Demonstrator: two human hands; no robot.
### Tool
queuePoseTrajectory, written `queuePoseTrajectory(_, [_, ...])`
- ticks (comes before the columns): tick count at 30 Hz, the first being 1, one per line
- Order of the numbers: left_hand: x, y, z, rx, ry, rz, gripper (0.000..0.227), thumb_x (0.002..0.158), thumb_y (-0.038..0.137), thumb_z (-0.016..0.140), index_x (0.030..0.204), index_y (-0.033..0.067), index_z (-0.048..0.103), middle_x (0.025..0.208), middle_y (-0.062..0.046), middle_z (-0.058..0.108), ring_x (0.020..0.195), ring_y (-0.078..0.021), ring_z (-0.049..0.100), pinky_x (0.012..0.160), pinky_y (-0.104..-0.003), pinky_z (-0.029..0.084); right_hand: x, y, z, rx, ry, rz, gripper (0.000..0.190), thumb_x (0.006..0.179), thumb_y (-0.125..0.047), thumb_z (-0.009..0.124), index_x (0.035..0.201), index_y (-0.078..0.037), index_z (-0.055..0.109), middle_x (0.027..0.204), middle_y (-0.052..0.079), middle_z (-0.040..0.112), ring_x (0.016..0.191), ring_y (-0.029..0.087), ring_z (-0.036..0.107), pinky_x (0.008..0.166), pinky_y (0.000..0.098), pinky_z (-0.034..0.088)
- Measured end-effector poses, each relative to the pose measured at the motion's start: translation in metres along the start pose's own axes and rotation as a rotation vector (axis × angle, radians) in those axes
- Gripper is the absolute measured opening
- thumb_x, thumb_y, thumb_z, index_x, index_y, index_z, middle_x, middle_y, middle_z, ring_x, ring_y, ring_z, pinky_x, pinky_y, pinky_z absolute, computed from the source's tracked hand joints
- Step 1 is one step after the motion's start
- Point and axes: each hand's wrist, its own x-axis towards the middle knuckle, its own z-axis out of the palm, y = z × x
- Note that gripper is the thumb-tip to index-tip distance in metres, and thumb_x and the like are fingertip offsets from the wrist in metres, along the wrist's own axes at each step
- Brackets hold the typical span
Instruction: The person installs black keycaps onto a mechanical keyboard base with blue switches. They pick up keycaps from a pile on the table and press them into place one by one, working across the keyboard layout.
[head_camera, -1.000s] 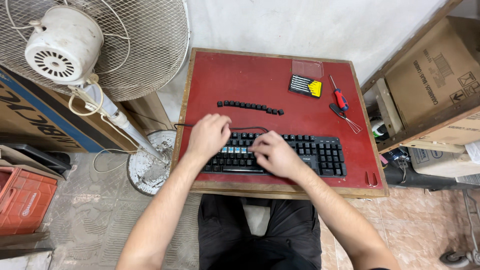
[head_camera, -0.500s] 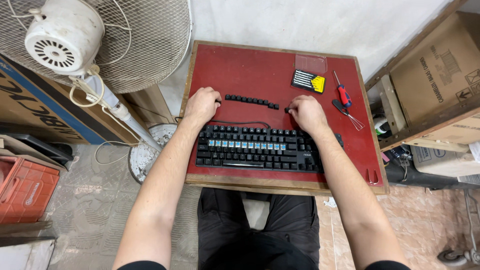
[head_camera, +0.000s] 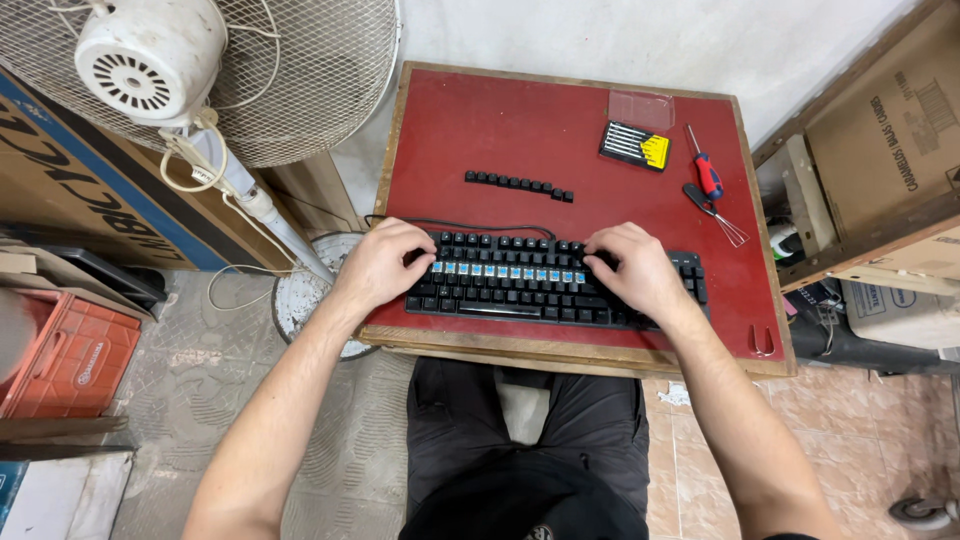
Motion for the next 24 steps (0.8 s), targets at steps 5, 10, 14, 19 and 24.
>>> queuePoseTrajectory(5, [-0.024, -0.004, 0.02, 0.073, 0.022, 0.082, 0.015, 0.093, 0.012, 0.087, 0.106, 0.0197, 0.087, 0.112, 0.001, 0.085, 0.119, -0.0205, 0.076, 0.099, -0.036, 0.064, -0.025, -0.005, 0.009, -0.036, -0.027, -0.036, 0.014, 0.095, -0.008, 0.085, 0.108, -0.012, 0.084, 0.115, 0.004, 0.085, 0.118, 0.025, 0.078, 0.101, 0.0369, 0.065])
queuePoseTrajectory(10, [-0.02, -0.01, 0.028, 0.128, 0.068, 0.167, 0.012, 0.095, 0.014, 0.085, 0.106, 0.0186, 0.085, 0.114, 0.001, 0.083, 0.121, -0.0196, 0.075, 0.1, -0.034, 0.064, -0.029, -0.011, 0.009, -0.087, -0.022, -0.05, 0.01, 0.096, -0.008, 0.084, 0.106, -0.012, 0.085, 0.115, 0.001, 0.086, 0.119, 0.021, 0.078, 0.103, 0.0341, 0.063])
queuePoseTrajectory(14, [-0.023, -0.007, 0.028, 0.173, 0.078, 0.182, 0.009, 0.097, 0.014, 0.083, 0.106, 0.018, 0.085, 0.114, 0.003, 0.081, 0.122, -0.018, 0.074, 0.101, -0.033, 0.063, -0.03, -0.012, 0.009, -0.142, -0.053, -0.067, 0.009, 0.096, -0.008, 0.082, 0.104, -0.01, 0.085, 0.115, 0.002, 0.085, 0.118, 0.021, 0.078, 0.102, 0.0328, 0.064])
queuePoseTrajectory(19, [-0.027, -0.019, 0.037, 0.207, 0.117, 0.19, 0.011, 0.096, 0.015, 0.081, 0.105, 0.0184, 0.085, 0.116, 0.003, 0.077, 0.122, -0.0194, 0.072, 0.102, -0.034, 0.063, -0.03, -0.007, 0.01, -0.192, -0.1, -0.052, 0.01, 0.096, -0.008, 0.078, 0.103, -0.011, 0.085, 0.115, 0.001, 0.081, 0.117, 0.021, 0.076, 0.101, 0.0338, 0.064])
queuePoseTrajectory(24, [-0.033, -0.026, 0.039, 0.279, 0.136, 0.23, 0.018, 0.091, 0.009, 0.077, 0.101, 0.0205, 0.087, 0.117, 0.003, 0.073, 0.125, -0.0217, 0.069, 0.104, -0.037, 0.06, -0.026, -0.002, 0.004, -0.257, -0.115, -0.096, 0.012, 0.09, -0.008, 0.078, 0.097, -0.013, 0.086, 0.113, 0.002, 0.076, 0.117, 0.023, 0.073, 0.1, 0.0361, 0.065])
